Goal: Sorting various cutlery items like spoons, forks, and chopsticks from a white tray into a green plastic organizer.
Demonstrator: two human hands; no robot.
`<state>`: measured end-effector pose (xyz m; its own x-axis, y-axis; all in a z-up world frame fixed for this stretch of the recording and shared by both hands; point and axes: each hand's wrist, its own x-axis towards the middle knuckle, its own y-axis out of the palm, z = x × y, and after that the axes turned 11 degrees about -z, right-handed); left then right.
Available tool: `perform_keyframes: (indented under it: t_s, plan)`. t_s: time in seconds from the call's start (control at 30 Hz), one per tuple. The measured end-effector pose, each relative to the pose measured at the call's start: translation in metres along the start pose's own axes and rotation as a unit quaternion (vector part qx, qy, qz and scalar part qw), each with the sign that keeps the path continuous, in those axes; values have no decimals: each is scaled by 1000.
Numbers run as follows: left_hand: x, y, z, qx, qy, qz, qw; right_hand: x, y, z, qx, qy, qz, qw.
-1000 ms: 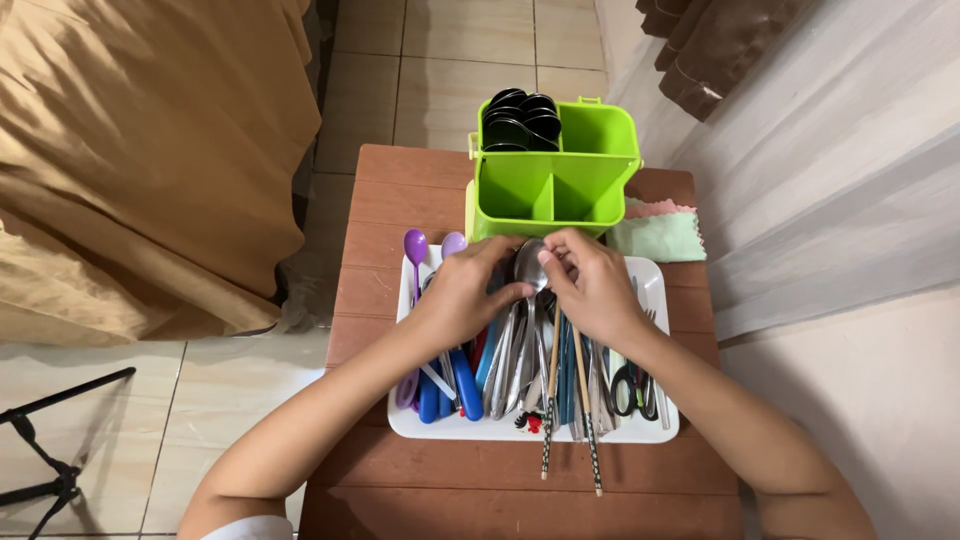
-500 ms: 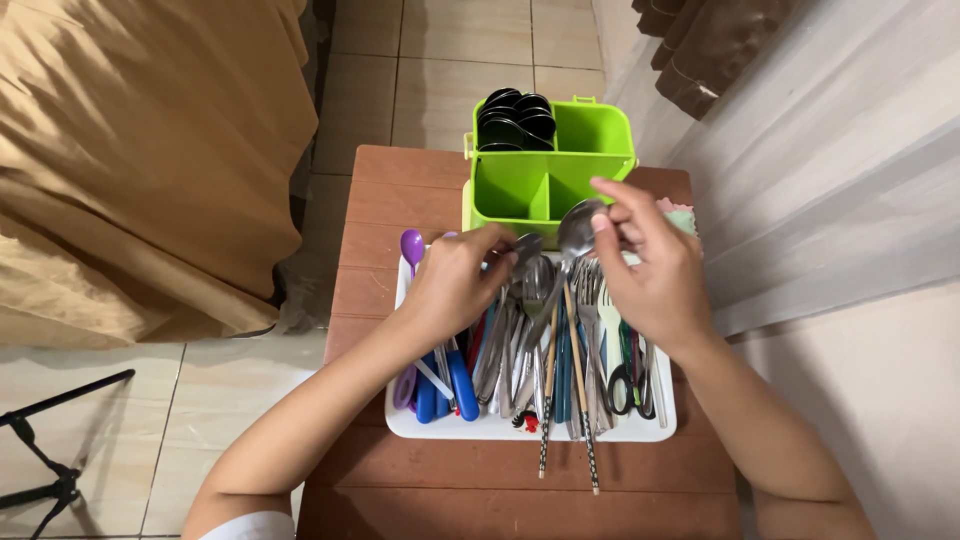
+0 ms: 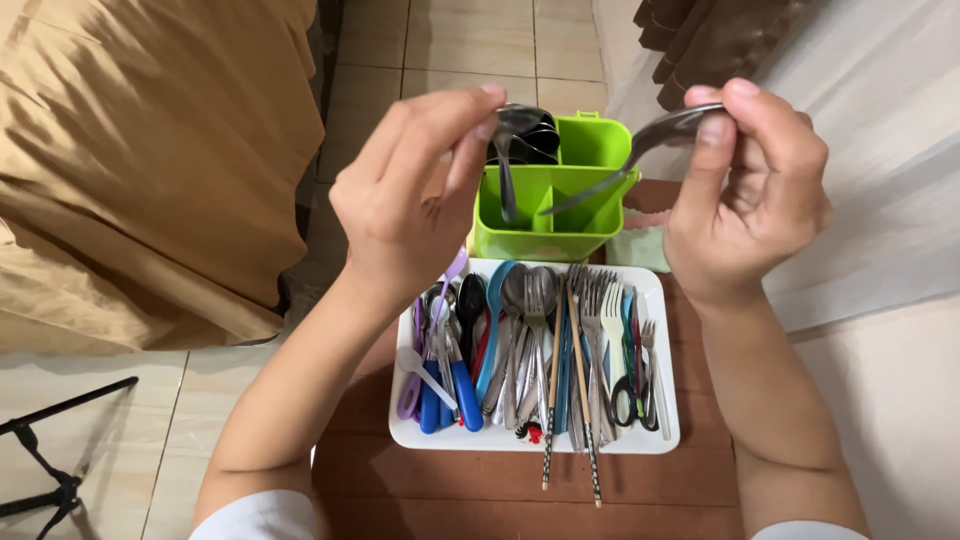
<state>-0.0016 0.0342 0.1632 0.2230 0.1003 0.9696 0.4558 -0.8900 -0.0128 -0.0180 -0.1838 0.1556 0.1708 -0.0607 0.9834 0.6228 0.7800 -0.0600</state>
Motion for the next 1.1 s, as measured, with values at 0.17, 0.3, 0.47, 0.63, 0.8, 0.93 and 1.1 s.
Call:
perform_keyframes:
  t_s: [0.17, 0.3, 0.47, 0.63, 0.8, 0.93, 1.1]
  plan:
    - [5, 5, 7, -11, 14, -22, 1000, 7, 19, -14, -25, -95, -24, 995]
    - [4, 9, 14, 3, 39, -11, 999, 9, 30, -11, -97, -143, -19, 985]
    - [-6, 19, 29, -4, 44, 9, 999, -17, 46, -54, -91, -202, -14, 975]
    - [-25, 32, 50, 11, 9, 43, 999, -21, 53, -43, -132, -187, 41, 973]
    - [-43, 43, 74, 43, 74, 35, 996, -27, 60, -60, -131, -217, 29, 967]
    - [-51, 47, 78, 56, 101, 48, 992, -33, 63, -57, -121, -209, 52, 969]
    - [-66, 56, 84, 60, 107, 27, 992, -51, 68, -63, -116, -210, 66, 968]
